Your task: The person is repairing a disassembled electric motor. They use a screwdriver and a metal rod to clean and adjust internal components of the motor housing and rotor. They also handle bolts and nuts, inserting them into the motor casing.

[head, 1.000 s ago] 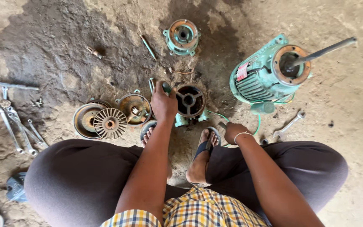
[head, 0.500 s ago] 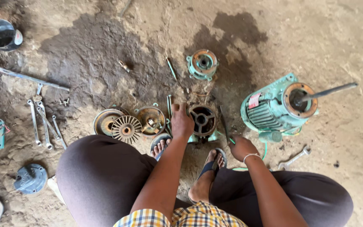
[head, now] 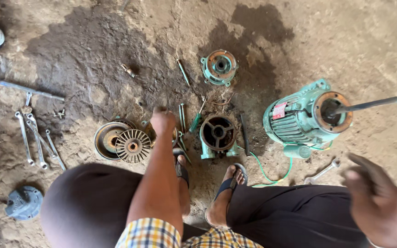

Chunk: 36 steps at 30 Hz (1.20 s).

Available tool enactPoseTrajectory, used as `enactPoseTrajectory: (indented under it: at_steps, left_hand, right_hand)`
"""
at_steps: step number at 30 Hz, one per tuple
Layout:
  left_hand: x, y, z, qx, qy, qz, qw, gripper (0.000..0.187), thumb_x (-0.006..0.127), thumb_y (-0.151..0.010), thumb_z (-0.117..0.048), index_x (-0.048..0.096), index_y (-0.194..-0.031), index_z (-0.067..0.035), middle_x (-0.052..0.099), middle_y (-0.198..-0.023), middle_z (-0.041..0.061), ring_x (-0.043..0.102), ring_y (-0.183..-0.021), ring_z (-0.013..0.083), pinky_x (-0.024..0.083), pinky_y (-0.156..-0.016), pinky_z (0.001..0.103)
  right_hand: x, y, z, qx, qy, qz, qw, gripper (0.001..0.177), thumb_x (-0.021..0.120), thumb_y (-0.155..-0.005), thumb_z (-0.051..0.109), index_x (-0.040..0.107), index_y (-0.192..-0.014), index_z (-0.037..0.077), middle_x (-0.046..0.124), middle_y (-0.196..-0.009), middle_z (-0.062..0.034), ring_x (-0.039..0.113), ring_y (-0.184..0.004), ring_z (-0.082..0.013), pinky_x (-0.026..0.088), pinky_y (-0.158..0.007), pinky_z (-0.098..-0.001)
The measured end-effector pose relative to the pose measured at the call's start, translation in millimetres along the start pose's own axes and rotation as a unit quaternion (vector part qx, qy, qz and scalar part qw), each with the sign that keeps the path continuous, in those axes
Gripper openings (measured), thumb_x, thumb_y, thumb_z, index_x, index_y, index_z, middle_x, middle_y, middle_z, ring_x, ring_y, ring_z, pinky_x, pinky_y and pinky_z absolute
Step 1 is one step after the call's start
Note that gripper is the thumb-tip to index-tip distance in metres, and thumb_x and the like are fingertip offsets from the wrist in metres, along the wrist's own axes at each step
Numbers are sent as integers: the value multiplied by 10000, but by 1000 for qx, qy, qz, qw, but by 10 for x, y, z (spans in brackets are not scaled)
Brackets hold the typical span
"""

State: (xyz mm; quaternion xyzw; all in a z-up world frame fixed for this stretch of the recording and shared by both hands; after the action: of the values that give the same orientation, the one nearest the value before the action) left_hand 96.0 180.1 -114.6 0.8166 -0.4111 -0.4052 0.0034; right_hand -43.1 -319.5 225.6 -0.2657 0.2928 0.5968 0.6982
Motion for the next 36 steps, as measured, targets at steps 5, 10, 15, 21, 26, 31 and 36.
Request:
enactPoseTrajectory:
  at_steps: [5,10,15,21,26,31,36]
  left_hand:
    - [497,-367,2,62,-213,146,964,287,532,-1020,-124,558,-1296,-50,724,-1128,251,732,-968,343,625,-818,430]
    - [783,-150,-227,166,-402,174,884,529,490,-1021,-257,349,-1515,-136,702,-1195,185,626,-1139,385,464,-978,563]
    - [863,-22,-386,72,-433,259,860,811,465,-1050,-498,140,-1638,-43,729,-1173,180,679,-1106,341,279,-1216,550]
    - [954,28,-433,130,-416,157,886,547,466,-1056,-208,299,-1532,3,712,-1071,209,681,-1013,375,483,-952,532]
    - [1169,291,-175,146,-237,173,945,446,560,-976,-142,423,-1379,-9,607,-1218,282,645,-1052,453,563,-869,507]
    - [1117,1030,154,42,-70,5,997,546,591,-889,-83,434,-1405,1,498,-1310,352,586,-1081,529,506,-917,545]
    - [804,1503,462,-135,-152,119,972,506,543,-971,-110,416,-1460,-94,511,-1365,297,645,-1112,469,552,-902,528]
  right_hand:
    - [386,-203,-55,-8,17,-16,1000,356,690,-1009,120,644,-1355,48,735,-932,-93,687,-793,-101,547,-728,-251]
    - [601,-477,93,14,66,36,997,413,709,-954,152,664,-1359,82,749,-855,-60,690,-711,-100,539,-660,-249]
    - [754,-694,89,39,75,74,994,410,704,-930,147,662,-1332,80,752,-829,-56,720,-712,-97,549,-651,-253]
    - [791,-788,141,19,96,85,992,417,718,-913,177,672,-1318,87,751,-889,-80,726,-750,-135,555,-685,-289]
    - [729,-737,185,29,102,88,990,408,723,-904,201,693,-1295,92,739,-853,-100,716,-702,-160,548,-653,-304]
    - [690,-581,217,-25,93,89,991,367,700,-945,187,695,-1296,80,725,-882,-103,699,-721,-148,536,-678,-293]
    - [670,-489,186,-29,86,99,991,353,694,-952,176,703,-1295,91,706,-816,-91,683,-678,-141,528,-671,-287]
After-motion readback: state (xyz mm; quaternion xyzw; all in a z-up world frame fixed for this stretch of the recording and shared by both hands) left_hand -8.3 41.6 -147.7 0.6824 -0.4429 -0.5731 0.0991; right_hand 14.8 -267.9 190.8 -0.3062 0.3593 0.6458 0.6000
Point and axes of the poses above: each hand's wrist, its own y-axis away from the middle knuckle, its own x-axis out of the palm, z = x × y, the point moved 5 cm from there along -y, towards the middle knuckle
